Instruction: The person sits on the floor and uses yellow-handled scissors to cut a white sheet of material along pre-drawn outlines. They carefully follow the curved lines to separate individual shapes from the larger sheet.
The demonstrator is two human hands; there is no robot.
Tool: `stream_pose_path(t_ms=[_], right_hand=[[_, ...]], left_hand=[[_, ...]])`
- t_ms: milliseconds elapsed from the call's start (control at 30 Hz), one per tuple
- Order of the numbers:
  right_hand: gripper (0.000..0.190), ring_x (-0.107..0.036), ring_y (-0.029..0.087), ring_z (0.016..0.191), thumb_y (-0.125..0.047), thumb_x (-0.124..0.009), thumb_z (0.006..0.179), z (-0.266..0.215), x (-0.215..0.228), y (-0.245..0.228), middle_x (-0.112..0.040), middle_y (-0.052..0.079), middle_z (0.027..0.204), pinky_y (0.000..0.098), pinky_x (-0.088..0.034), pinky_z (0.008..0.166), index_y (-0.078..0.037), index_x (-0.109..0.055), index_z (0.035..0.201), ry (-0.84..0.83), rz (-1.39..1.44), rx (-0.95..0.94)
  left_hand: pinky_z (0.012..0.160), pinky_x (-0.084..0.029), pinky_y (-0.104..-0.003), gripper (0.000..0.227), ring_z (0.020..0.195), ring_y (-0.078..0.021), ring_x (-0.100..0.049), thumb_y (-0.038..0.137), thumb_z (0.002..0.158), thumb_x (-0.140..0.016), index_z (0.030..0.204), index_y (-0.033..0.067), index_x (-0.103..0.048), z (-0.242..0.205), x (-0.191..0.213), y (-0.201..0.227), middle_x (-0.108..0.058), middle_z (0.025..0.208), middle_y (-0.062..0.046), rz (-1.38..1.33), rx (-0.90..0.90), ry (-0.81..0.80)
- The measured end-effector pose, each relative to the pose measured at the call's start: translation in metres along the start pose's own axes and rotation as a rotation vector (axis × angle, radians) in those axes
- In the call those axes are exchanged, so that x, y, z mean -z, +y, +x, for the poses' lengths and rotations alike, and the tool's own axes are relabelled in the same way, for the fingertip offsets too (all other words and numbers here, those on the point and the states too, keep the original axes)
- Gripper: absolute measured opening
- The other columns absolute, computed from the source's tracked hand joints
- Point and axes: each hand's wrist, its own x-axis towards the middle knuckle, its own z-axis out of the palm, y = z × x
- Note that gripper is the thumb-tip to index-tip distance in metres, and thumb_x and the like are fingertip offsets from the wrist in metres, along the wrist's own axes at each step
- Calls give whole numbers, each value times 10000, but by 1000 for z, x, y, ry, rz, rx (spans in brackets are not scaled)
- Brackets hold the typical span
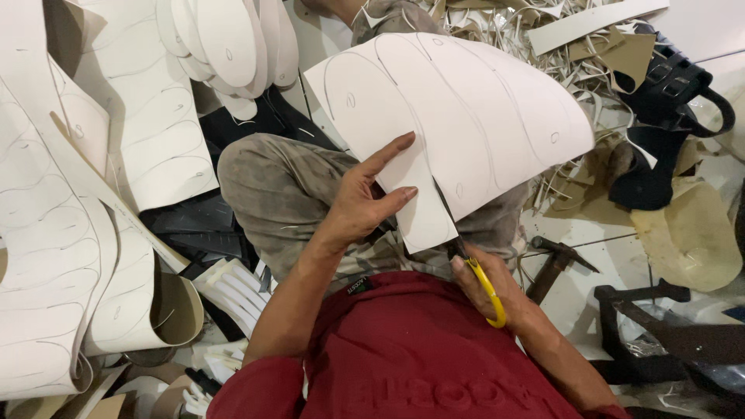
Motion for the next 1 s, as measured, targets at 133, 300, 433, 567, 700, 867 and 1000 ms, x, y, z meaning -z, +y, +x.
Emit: stream_pose_path(t_ms=[133,300,433,567,700,867,1000], right_hand=[[257,-434,163,484,-226,-487,884,-3,-2,2,-500,80,465,301,-395,451,-57,-585,717,19,-10,-9],[204,-495,163,473,-188,-479,875,6,0,-49,-551,108,473,310,-439,462,-63,-583,751,-63,75,29],[209,-537,160,759,-144,-452,888,19,4,-53,-642,98,807,328,-471,661,-33,-582,1007,-118,226,177],[228,-502,196,618,-127,-398,887,19,-7,-16,-591,155,631,358,-452,564,6,-575,831,-47,76,147],[248,-476,120,601,-204,-463,895,17,-13,4,-576,66,572,279,-419,510,-55,-580,734,13,136,146],[296,-465,124,532,-243,-480,880,16,-9,18,-546,83,515,295,-405,457,-53,-562,669,10,115,134],[308,-468,113,479,-181,-426,894,12,-7,-30,-537,52,490,261,-393,431,-78,-524,620,-99,221,173]], left_hand=[[847,-496,-281,583,1003,-91,-510,-3,780,-718,1318,67,-504,-1,0,-4,-593,1211,-107,-20,10,1],[942,-440,-299,609,1084,-93,-448,3,762,-728,1322,63,-495,-4,-4,-4,-543,1281,-99,34,1,-7],[1004,-393,-343,587,1180,-138,-420,9,782,-719,1320,54,-489,-8,-10,-5,-495,1337,-130,47,-1,-37],[1049,-349,-355,582,1223,-143,-389,7,797,-704,1329,43,-472,-9,-10,-2,-474,1358,-124,49,-4,-37],[972,-424,-309,595,1135,-110,-433,3,787,-714,1332,72,-487,-10,-11,0,-518,1314,-102,46,52,-14],[887,-461,-311,541,1029,-126,-479,63,759,-741,1266,94,-555,-5,-8,21,-583,1210,-112,228,26,53],[863,-460,-275,498,986,-83,-493,72,774,-753,1239,93,-575,8,9,18,-618,1163,-96,178,-76,210]])
